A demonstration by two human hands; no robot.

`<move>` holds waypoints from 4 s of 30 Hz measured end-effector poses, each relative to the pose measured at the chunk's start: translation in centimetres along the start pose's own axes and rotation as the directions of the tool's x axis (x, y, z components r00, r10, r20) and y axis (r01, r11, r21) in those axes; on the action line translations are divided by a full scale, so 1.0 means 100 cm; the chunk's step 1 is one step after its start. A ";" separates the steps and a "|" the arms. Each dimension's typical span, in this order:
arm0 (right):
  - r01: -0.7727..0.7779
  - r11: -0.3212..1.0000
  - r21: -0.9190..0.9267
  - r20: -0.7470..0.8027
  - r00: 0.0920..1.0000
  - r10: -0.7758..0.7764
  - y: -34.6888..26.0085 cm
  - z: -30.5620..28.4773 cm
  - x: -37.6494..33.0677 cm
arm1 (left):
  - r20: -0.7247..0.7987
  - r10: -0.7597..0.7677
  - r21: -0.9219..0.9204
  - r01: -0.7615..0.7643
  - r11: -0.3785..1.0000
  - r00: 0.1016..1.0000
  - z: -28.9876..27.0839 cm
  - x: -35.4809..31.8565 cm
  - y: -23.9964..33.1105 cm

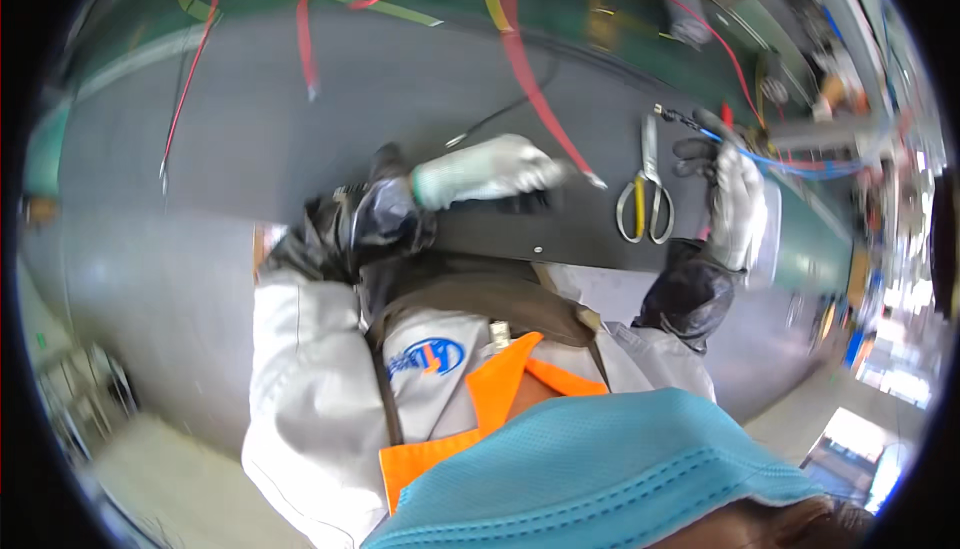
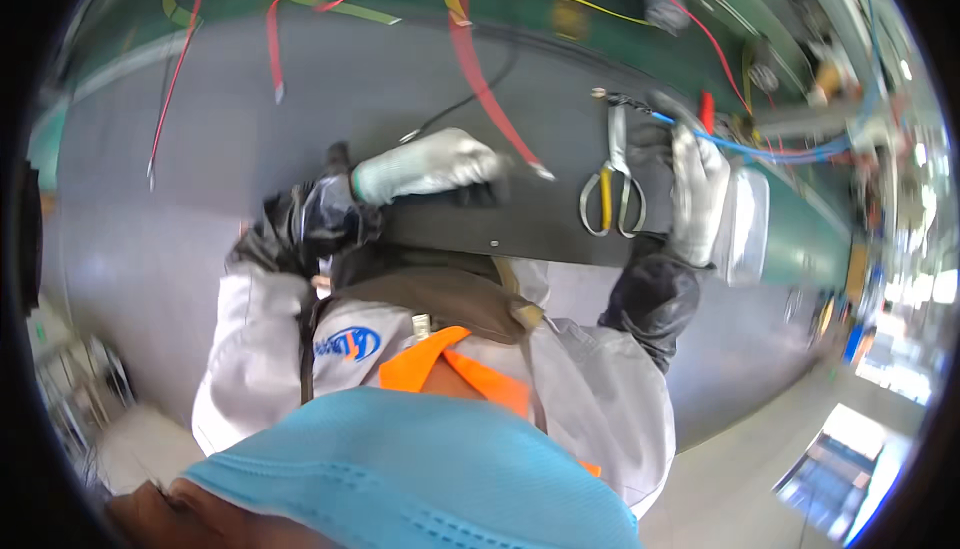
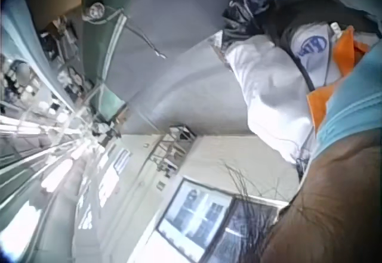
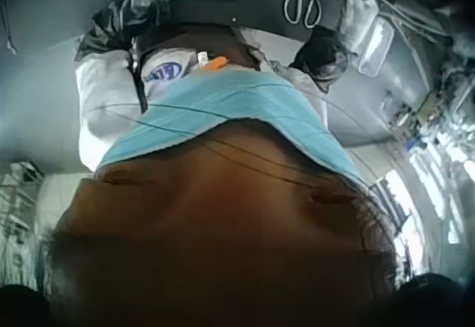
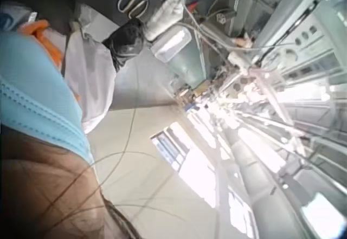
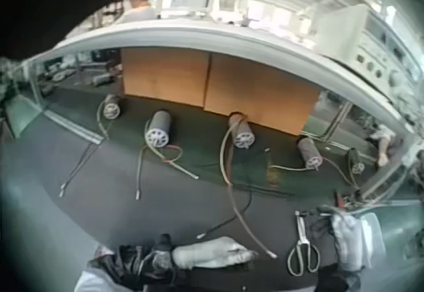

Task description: The recorder is assembling electric motors by connecting wires and using tools at a production station.

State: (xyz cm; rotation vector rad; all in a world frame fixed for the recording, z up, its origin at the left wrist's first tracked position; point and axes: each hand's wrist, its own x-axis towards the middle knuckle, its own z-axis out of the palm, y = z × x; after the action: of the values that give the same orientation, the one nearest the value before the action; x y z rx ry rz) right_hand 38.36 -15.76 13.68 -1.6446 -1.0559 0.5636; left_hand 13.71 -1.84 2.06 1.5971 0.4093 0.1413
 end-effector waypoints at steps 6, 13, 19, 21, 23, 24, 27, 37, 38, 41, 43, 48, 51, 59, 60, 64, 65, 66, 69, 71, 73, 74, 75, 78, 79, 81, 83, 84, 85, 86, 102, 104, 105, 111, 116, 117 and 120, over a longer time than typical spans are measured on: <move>0.105 0.938 -0.331 0.573 0.812 0.111 0.049 0.076 0.039 | -0.433 0.666 0.895 0.201 0.399 0.607 -0.100 -0.092 -0.041; -0.278 0.905 0.321 0.780 0.620 -0.086 -0.005 0.299 0.139 | -0.754 0.652 0.384 0.749 0.541 -0.084 -0.221 -0.169 -0.112; -0.911 -0.079 0.405 0.904 0.412 -0.115 0.089 0.528 0.225 | -0.818 0.567 0.379 0.830 0.409 0.094 -0.242 -0.150 -0.112; -0.862 -0.142 0.486 0.864 0.499 -0.072 0.082 0.546 0.215 | -0.812 0.559 0.411 0.842 0.349 0.164 -0.232 -0.153 -0.109; -0.946 -0.026 0.323 0.934 0.323 -0.154 0.106 0.542 0.239 | -0.812 0.509 0.474 0.831 0.291 0.285 -0.226 -0.145 -0.096; -0.941 0.109 0.320 0.934 0.294 -0.204 0.107 0.524 0.244 | -0.750 0.556 0.563 0.787 0.253 0.358 -0.213 -0.145 -0.090; -0.567 0.732 0.377 0.867 0.495 -0.064 0.043 0.447 0.221 | -0.494 0.498 0.869 0.396 0.296 0.713 -0.177 -0.132 -0.084; 0.954 0.176 -0.245 0.808 0.301 -0.506 -0.002 0.225 -0.004 | -0.421 0.848 0.851 -0.184 0.492 0.321 -0.056 -0.142 -0.029; 0.936 0.023 -0.350 0.865 0.333 -0.377 0.005 0.215 -0.031 | -0.391 0.874 0.914 0.011 0.406 0.290 -0.069 -0.138 -0.021; 0.879 0.324 -0.349 0.798 0.460 -0.389 0.022 0.203 -0.072 | -0.455 0.786 0.889 0.163 0.428 0.419 -0.091 -0.117 -0.067; 0.852 0.438 -0.285 0.777 0.473 -0.415 0.007 0.181 -0.079 | -0.555 0.683 0.827 0.222 0.517 0.475 -0.055 -0.121 -0.024; 0.935 0.289 -0.204 0.543 0.354 -0.762 -0.008 0.192 -0.048 | -0.448 0.795 0.894 0.209 0.396 0.410 -0.055 -0.129 -0.052; 0.646 0.715 -0.266 0.632 0.677 -0.377 0.033 0.232 -0.009 | -0.387 0.800 0.922 0.219 0.321 0.458 -0.050 -0.134 -0.064; -0.165 0.962 -0.220 0.950 0.187 0.249 -0.040 0.170 -0.009 | -0.697 -0.400 -0.413 0.122 0.902 0.595 -0.037 -0.212 -0.039; -0.062 0.995 -0.073 0.986 0.145 0.081 -0.043 0.165 -0.027 | -0.601 -0.447 -0.506 0.117 0.854 0.663 -0.043 -0.210 -0.035; 0.499 0.677 0.540 0.831 -0.194 -0.521 -0.037 0.260 -0.140 | -0.431 -0.551 -0.346 0.434 0.832 0.714 -0.071 -0.183 0.007; 0.345 0.737 0.581 0.813 -0.290 -0.505 -0.032 0.295 -0.161 | -0.509 -0.509 -0.115 0.531 0.840 0.694 -0.074 -0.177 0.007; 0.298 0.738 0.605 0.788 -0.356 -0.502 -0.030 0.319 -0.175 | -0.488 -0.505 -0.095 0.532 0.842 0.712 -0.071 -0.166 0.018; 0.434 0.557 0.708 0.704 -0.499 -0.505 -0.020 0.361 -0.212 | -0.571 -0.677 -0.164 0.744 0.648 0.464 -0.055 -0.150 0.038; 0.511 0.412 0.755 0.655 -0.553 -0.514 -0.019 0.351 -0.215 | -0.679 -0.571 -0.116 0.700 0.705 0.462 -0.062 -0.145 0.025; 0.482 0.423 0.767 0.636 -0.481 -0.604 -0.012 0.333 -0.194 | -0.722 -0.470 -0.047 0.642 0.765 0.507 -0.075 -0.153 -0.005; 0.261 0.631 0.731 0.681 -0.328 -0.654 -0.009 0.306 -0.156 | -0.776 -0.360 0.013 0.584 0.812 0.518 -0.079 -0.158 -0.022; 0.088 0.435 0.896 0.437 0.003 -0.900 0.012 0.292 -0.133 | -0.770 -0.350 0.023 0.572 0.820 0.534 -0.077 -0.155 -0.034; 0.547 0.827 0.130 0.594 0.625 -0.507 0.039 0.212 -0.055 | -0.822 -0.200 0.092 0.470 0.878 0.533 -0.084 -0.160 -0.054; 0.574 0.808 -0.130 0.354 0.788 -0.503 0.071 0.212 -0.036 | -0.818 -0.217 0.059 0.452 0.890 0.533 -0.075 -0.152 -0.044; 0.753 0.491 -0.439 0.566 0.656 -0.499 0.115 0.179 -0.003 | -0.809 -0.224 0.054 0.449 0.892 0.544 -0.077 -0.146 -0.051; 0.667 0.485 -0.566 0.688 0.706 -0.168 0.104 0.139 0.024 | -0.798 -0.195 0.052 0.388 0.920 0.571 -0.075 -0.149 -0.056; 0.481 0.472 -0.739 0.539 0.842 -0.013 0.085 0.106 0.031 | -0.791 -0.161 0.047 0.321 0.946 0.590 -0.070 -0.151 -0.056; 0.328 0.351 -0.877 0.369 0.928 0.055 0.093 0.082 0.048 | -0.785 -0.157 0.046 0.309 0.950 0.599 -0.066 -0.152 -0.055; 0.304 0.228 -0.925 0.263 0.945 -0.194 0.145 0.039 0.065 | -0.764 -0.136 0.021 0.235 0.972 0.631 -0.063 -0.143 -0.055; -0.314 0.918 -0.242 -0.414 0.889 0.195 0.208 -0.288 0.058 | -0.555 0.003 0.417 0.275 0.866 0.832 -0.020 -0.112 -0.003; -0.187 0.972 0.144 -0.287 0.932 0.222 0.269 -0.307 0.073 | -0.551 -0.029 0.339 0.255 0.905 0.834 -0.023 -0.111 -0.006; -0.212 0.976 -0.043 -0.314 0.931 0.188 0.273 -0.299 0.075 | -0.544 -0.061 0.258 0.236 0.937 0.837 -0.024 -0.110 -0.006; -0.357 0.452 -0.818 -0.391 0.920 0.020 0.231 -0.258 0.083 | -0.599 -0.192 0.013 0.249 0.968 0.778 -0.009 -0.116 0.001; -0.379 0.322 -0.867 -0.460 0.859 -0.226 0.213 -0.260 0.058 | -0.583 -0.328 -0.095 0.339 0.936 0.743 -0.004 -0.107 0.017; -0.327 0.251 -0.911 -0.404 0.831 -0.383 0.209 -0.255 0.057 | -0.571 -0.383 -0.197 0.332 0.922 0.726 -0.001 -0.116 0.012; -0.294 0.253 -0.922 -0.383 0.791 -0.478 0.184 -0.250 0.047 | -0.592 -0.451 -0.275 0.359 0.892 0.668 0.003 -0.120 0.007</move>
State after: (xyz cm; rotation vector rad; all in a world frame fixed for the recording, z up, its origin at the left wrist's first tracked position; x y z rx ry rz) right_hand 67.00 -25.62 5.63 -2.5307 -0.9946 -1.0209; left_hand 2.89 -6.29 4.64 1.2423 1.2687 0.3726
